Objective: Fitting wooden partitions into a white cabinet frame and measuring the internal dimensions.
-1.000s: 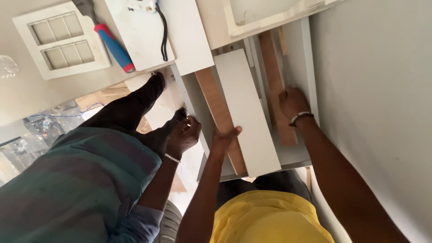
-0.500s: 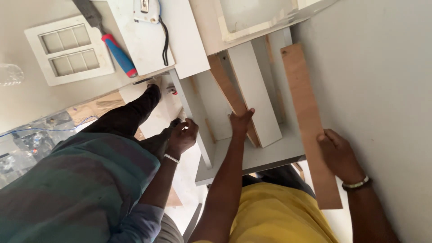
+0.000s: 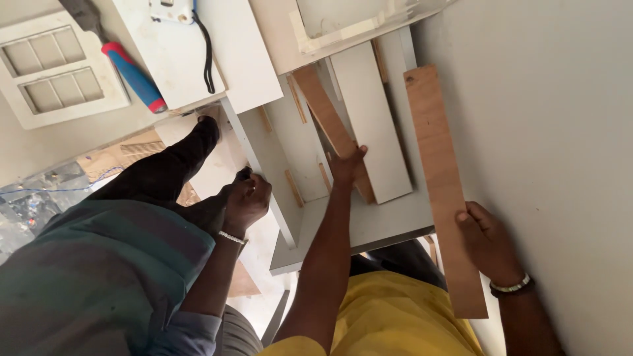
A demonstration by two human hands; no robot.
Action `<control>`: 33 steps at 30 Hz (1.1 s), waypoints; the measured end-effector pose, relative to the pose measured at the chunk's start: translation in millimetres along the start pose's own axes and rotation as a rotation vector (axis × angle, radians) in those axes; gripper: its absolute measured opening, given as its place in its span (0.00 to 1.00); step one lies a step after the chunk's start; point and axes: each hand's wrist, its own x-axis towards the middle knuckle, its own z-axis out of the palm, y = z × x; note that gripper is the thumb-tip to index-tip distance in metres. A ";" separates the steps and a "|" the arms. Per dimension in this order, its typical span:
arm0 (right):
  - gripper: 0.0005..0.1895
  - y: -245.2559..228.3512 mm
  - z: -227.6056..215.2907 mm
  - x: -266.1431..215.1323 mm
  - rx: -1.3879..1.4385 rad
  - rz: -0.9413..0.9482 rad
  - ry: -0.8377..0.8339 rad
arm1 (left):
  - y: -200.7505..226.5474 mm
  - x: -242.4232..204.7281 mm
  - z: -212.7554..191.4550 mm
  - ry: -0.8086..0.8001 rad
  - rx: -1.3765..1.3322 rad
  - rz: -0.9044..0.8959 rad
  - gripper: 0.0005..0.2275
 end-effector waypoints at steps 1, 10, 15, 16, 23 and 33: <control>0.15 0.9 1.5 0.9 0.077 -0.042 -0.020 | 3.1 -1.1 5.0 0.015 0.024 -0.042 0.20; 0.15 26.5 1.9 10.3 0.144 0.017 0.006 | -5.3 -7.3 33.1 0.138 -0.005 0.018 0.18; 0.14 -0.7 4.3 8.5 0.129 -0.071 0.014 | 23.6 -28.6 52.4 0.367 0.220 0.065 0.18; 0.14 2.1 3.7 8.1 0.117 -0.070 0.004 | 22.9 -29.8 53.3 0.401 0.265 0.078 0.19; 0.15 10.3 6.8 10.9 0.178 -0.033 -0.046 | 70.3 -48.9 53.8 0.440 0.310 -0.144 0.24; 0.16 11.4 7.9 13.0 0.033 0.018 0.001 | 28.1 -25.8 23.6 0.371 0.468 -0.094 0.33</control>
